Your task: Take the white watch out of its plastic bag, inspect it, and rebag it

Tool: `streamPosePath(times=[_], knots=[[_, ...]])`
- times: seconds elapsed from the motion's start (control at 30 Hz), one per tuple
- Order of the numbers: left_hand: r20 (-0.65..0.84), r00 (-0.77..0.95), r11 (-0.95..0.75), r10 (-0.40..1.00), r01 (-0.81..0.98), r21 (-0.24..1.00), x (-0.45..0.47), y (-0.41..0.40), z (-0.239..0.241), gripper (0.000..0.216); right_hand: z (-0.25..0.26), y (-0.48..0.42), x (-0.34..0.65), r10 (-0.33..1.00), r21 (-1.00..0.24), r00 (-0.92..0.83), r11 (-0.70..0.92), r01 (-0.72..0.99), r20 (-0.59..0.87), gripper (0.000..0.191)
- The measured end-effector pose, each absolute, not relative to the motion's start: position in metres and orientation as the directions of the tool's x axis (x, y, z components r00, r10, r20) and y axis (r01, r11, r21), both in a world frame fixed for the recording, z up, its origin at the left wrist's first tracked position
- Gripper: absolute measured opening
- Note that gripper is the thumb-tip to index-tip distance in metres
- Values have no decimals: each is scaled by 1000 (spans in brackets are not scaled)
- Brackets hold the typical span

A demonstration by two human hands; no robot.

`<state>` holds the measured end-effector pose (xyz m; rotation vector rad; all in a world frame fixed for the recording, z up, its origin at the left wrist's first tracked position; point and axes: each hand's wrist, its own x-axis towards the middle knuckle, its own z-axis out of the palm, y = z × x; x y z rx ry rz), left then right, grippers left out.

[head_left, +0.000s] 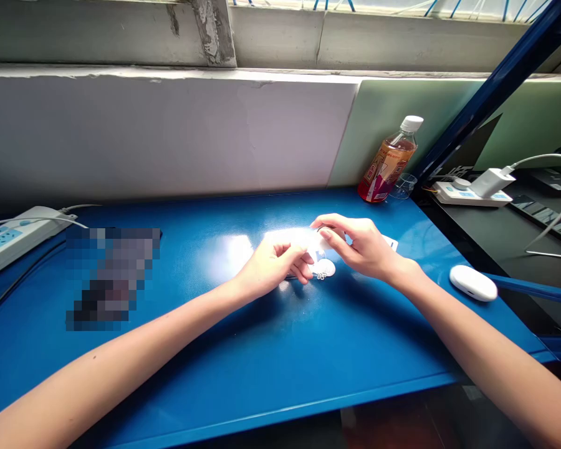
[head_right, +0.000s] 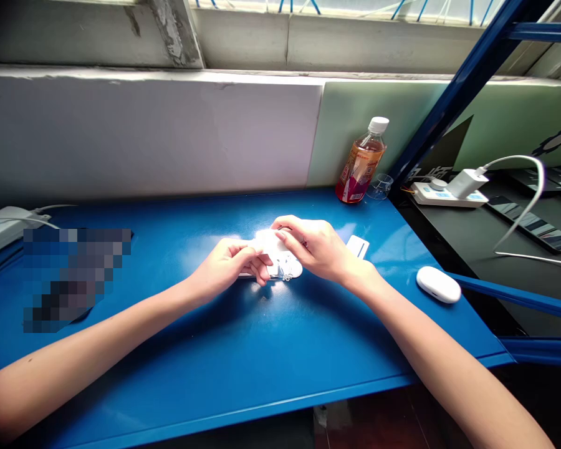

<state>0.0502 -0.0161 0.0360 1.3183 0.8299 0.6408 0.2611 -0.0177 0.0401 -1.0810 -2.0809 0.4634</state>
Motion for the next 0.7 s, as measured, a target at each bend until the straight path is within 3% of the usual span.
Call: streamPosePath(times=[0.1, 0.2, 0.27, 0.33, 0.4, 0.57, 0.7], knots=[[18, 556, -175, 831, 230, 957, 44, -14, 34, 41, 38, -16, 268, 791, -555, -374, 608, 567, 484, 21], [344, 586, -642, 734, 433, 632, 34, -7, 26, 36, 31, -13, 276, 827, -564, -315, 551, 615, 465, 22], [360, 691, -768, 626, 467, 439, 30, -2, 17, 53, 25, -9, 282, 855, -569, -291, 506, 648, 429, 25], [311, 764, -818, 566, 473, 327, 27, 2, 9, 65, 18, -5, 286, 874, -562, -290, 474, 678, 389, 27], [285, 796, -842, 533, 466, 274, 27, 4, 4, 65, 14, -1, 289, 894, -545, -299, 441, 713, 333, 29], [299, 778, -832, 552, 490, 261, 28, 5, -1, 59, 11, 0, 294, 924, -450, -324, 382, 807, 203, 33], [353, 758, -836, 548, 482, 262, 27, 4, -4, 56, 13, -2, 289, 932, -503, -324, 362, 785, 166, 35]])
